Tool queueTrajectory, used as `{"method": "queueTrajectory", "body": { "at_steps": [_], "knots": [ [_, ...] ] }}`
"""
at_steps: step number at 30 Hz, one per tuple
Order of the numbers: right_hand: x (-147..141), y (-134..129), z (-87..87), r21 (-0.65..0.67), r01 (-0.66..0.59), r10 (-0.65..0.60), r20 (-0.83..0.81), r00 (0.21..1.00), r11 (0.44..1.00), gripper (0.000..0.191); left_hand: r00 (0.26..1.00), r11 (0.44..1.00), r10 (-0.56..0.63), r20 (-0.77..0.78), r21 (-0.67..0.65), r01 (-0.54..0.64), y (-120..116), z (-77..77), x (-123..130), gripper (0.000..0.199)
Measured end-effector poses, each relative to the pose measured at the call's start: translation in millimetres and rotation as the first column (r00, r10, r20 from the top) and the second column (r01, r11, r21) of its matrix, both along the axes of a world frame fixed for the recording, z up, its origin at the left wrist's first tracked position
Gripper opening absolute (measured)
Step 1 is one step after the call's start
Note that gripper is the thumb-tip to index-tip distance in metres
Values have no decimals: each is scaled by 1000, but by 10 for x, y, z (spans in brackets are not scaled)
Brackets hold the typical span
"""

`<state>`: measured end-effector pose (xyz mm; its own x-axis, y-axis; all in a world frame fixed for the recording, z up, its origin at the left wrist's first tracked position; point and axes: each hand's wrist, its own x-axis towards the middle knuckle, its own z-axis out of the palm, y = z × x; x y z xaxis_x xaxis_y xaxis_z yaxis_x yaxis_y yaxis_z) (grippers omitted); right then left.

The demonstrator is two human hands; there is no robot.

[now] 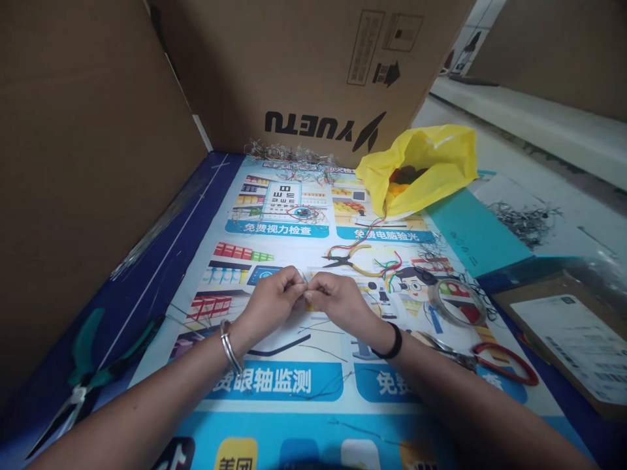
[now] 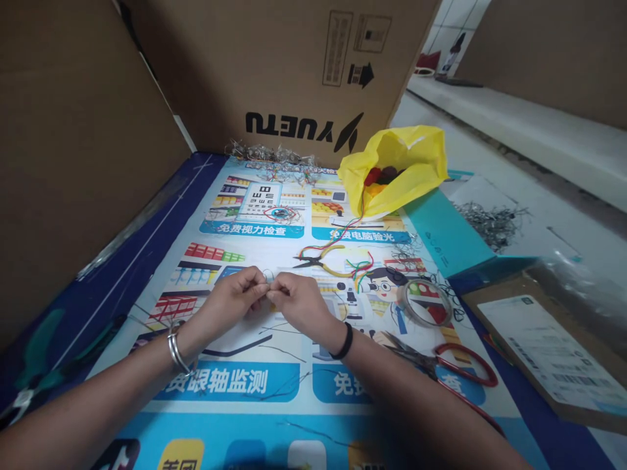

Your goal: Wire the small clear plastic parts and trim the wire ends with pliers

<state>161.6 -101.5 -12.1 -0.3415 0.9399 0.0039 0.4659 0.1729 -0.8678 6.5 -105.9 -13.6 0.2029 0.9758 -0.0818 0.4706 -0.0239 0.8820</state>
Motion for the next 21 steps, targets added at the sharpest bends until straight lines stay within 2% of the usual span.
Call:
{"method": "queueTrajectory", "body": {
  "at_steps": [7,13,21],
  "knots": [
    [29,20,3,-28,-25,24,-22,999,999,11,998,998,-44,-36,32,45,5,82,-33,13],
    [42,2,17,-18,-12,13,51,999,1000,10,975,982,-120,-187,120,144,-19,110,-45,23],
    [-24,-39,8,163,-34,-6,237,971,986,11,912,971,-70,-405,182,155,-36,111,-35,23]
  ]
}}
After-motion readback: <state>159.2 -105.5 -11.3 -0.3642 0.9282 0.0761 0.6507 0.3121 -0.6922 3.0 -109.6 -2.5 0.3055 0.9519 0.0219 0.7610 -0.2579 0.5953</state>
